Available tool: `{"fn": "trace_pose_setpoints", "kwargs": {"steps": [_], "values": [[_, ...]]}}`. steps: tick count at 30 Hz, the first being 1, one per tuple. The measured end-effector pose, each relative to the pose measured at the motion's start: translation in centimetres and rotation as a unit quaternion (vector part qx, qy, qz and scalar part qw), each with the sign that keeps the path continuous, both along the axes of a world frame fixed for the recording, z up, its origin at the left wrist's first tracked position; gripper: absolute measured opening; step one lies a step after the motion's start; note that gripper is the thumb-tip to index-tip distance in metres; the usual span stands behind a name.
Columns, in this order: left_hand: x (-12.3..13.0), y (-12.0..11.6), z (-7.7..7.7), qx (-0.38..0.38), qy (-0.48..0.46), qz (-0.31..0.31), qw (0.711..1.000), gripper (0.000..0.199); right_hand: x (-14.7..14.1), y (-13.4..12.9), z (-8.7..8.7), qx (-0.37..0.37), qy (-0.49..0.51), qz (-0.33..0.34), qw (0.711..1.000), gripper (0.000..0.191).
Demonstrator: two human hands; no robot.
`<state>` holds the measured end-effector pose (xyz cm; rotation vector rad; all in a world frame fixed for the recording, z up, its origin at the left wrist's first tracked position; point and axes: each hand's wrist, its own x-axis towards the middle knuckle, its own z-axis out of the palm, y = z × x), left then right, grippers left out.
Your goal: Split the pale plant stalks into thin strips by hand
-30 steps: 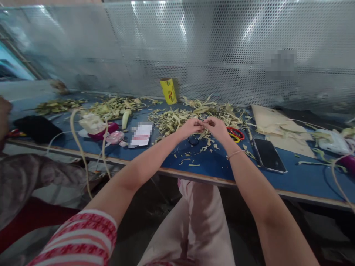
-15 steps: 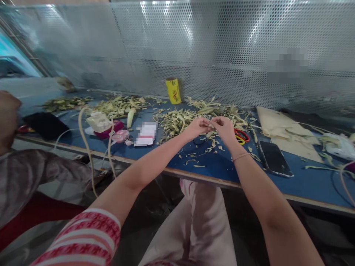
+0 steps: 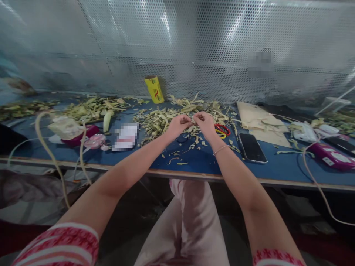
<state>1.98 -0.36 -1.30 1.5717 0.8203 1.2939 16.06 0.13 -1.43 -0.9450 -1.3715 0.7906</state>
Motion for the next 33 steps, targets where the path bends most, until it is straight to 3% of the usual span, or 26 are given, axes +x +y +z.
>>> {"fn": "trace_pose_setpoints", "kwargs": {"steps": [12,19,22,33], "values": [[0.0,0.5,-0.4,-0.002,-0.043,0.022,0.999,0.02,-0.1,-0.7,0.4,-0.011,0.012,0.024,1.0,0.017],[0.4,-0.2,-0.3,-0.16,-0.179,-0.031,0.97,0.011,0.0,-0.6,0.3,0.007,0.008,0.027,1.0,0.018],[0.5,-0.4,-0.1,-0.188,-0.205,-0.041,0.96,0.008,0.0,-0.3,0.2,0.008,0.006,0.02,1.0,0.018],[0.4,-0.4,-0.2,-0.151,-0.19,-0.054,0.969,0.007,0.2,0.5,-0.2,0.044,-0.022,-0.002,0.999,0.018]]}}
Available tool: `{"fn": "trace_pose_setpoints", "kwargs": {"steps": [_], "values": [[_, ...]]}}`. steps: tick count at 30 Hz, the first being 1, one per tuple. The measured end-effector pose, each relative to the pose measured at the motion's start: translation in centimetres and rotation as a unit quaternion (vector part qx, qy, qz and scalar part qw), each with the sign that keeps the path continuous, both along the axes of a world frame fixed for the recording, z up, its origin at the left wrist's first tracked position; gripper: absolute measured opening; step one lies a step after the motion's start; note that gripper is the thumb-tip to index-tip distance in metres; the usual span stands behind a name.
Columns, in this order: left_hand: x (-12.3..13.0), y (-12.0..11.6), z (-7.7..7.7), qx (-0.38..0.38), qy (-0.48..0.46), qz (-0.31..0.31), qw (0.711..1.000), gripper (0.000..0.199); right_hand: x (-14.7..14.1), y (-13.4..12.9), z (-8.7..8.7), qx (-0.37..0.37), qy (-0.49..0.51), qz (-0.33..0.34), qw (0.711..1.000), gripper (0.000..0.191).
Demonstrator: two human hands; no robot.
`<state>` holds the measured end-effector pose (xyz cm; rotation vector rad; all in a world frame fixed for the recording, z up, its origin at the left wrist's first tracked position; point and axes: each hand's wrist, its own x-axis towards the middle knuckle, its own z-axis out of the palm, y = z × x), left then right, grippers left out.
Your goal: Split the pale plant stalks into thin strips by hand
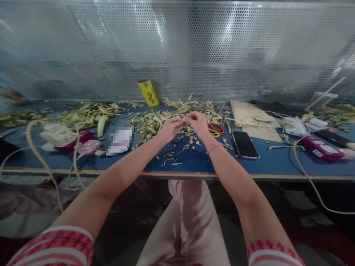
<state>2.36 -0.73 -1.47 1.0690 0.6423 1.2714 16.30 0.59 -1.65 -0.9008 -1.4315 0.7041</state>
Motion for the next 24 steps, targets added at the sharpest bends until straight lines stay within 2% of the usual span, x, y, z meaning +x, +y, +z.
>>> {"fn": "trace_pose_setpoints", "kwargs": {"steps": [13,19,24], "values": [[0.23,-0.19,-0.06,0.036,0.022,0.019,0.999,0.013,0.18,0.35,-0.31,0.027,-0.035,-0.027,0.999,0.015],[0.36,0.03,-0.31,0.03,0.016,0.03,0.999,0.016,0.08,-0.25,0.2,0.031,-0.054,-0.039,0.997,0.013],[0.32,0.09,-0.35,0.025,0.024,0.034,0.999,0.017,0.02,-0.57,0.4,0.02,-0.05,-0.012,0.998,0.016]]}}
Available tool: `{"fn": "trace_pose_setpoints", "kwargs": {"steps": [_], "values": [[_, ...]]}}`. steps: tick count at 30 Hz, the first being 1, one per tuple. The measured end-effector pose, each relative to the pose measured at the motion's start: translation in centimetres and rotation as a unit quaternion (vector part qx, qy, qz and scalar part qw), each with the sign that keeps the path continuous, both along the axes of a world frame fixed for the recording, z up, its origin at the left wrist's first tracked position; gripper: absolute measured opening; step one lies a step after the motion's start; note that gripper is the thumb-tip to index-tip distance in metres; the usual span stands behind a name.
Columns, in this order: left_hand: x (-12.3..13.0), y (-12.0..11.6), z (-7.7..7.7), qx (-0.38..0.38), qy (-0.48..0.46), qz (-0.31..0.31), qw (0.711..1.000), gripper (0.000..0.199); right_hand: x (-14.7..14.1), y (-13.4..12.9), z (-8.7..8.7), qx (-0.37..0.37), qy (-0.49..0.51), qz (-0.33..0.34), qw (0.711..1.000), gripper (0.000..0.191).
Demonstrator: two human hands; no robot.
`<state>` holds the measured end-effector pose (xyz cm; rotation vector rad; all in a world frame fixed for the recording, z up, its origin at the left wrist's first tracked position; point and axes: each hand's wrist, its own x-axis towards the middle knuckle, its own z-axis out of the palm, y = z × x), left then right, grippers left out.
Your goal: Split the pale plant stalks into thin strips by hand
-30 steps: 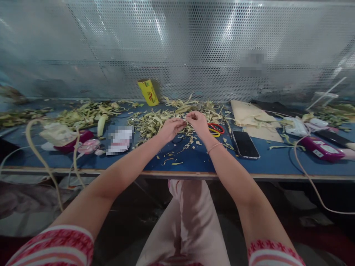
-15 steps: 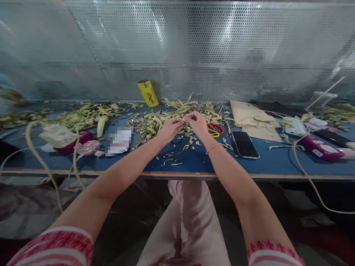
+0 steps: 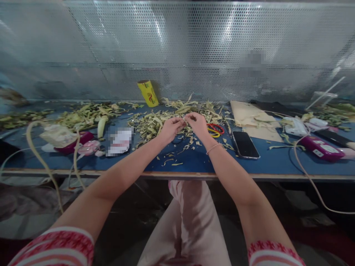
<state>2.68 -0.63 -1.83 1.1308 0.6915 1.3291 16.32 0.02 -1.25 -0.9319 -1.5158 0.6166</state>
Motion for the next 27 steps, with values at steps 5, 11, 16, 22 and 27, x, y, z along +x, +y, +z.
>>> {"fn": "trace_pose_setpoints", "kwargs": {"steps": [5,11,16,22,27], "values": [[-0.08,0.11,-0.02,0.0,0.013,-0.01,1.0,0.02,-0.07,0.44,-0.39,-0.017,0.012,0.016,1.0,0.021],[-0.11,0.17,0.09,-0.016,0.018,-0.015,1.0,0.018,-0.26,0.15,-0.17,-0.062,0.079,0.062,0.993,0.025],[-0.04,0.02,0.24,-0.007,0.024,-0.02,0.999,0.017,-0.21,-0.08,-0.01,-0.061,0.085,0.07,0.992,0.025],[-0.04,-0.21,0.36,-0.01,-0.003,-0.033,0.999,0.017,-0.1,0.09,-0.01,-0.036,0.038,0.036,0.998,0.021],[-0.02,-0.47,0.62,-0.02,-0.021,-0.035,0.999,0.015,-0.12,-0.19,0.25,-0.025,0.04,0.035,0.998,0.018]]}}
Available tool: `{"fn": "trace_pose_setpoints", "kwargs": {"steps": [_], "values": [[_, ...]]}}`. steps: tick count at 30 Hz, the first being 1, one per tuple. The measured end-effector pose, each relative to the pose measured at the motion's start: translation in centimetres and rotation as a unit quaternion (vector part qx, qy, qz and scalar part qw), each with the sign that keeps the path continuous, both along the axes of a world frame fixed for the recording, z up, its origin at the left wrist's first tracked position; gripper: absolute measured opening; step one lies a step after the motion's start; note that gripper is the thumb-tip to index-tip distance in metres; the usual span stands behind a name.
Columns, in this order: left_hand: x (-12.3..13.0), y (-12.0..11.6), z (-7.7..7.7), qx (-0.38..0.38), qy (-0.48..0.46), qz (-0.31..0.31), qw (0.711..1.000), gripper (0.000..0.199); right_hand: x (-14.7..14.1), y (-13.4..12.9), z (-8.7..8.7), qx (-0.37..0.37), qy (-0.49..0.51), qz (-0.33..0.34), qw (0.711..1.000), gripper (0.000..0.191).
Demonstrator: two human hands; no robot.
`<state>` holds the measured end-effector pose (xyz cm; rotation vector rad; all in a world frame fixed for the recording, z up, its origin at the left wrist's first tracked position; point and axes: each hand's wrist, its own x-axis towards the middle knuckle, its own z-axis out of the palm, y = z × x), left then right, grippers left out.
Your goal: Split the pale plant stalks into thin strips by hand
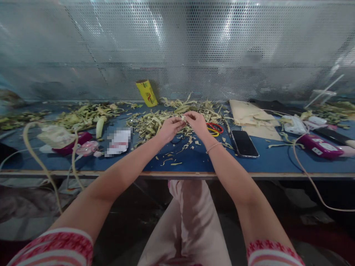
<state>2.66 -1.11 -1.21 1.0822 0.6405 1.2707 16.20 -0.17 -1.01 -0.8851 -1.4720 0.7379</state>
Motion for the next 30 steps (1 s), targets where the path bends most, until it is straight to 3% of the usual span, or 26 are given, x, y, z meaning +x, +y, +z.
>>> {"fn": "trace_pose_setpoints", "kwargs": {"steps": [12,20,30], "values": [[-0.03,0.35,-0.42,0.032,0.013,0.002,0.999,0.015,0.11,-0.18,0.04,-0.004,0.001,0.017,1.0,0.015],[-0.01,0.0,-0.03,0.018,0.02,-0.007,1.0,0.025,-0.15,-0.46,0.36,-0.06,0.093,0.02,0.994,0.023],[0.16,-0.27,-0.08,0.019,0.044,0.0,0.999,0.027,0.04,-0.63,0.64,-0.081,0.14,0.016,0.987,0.023]]}}
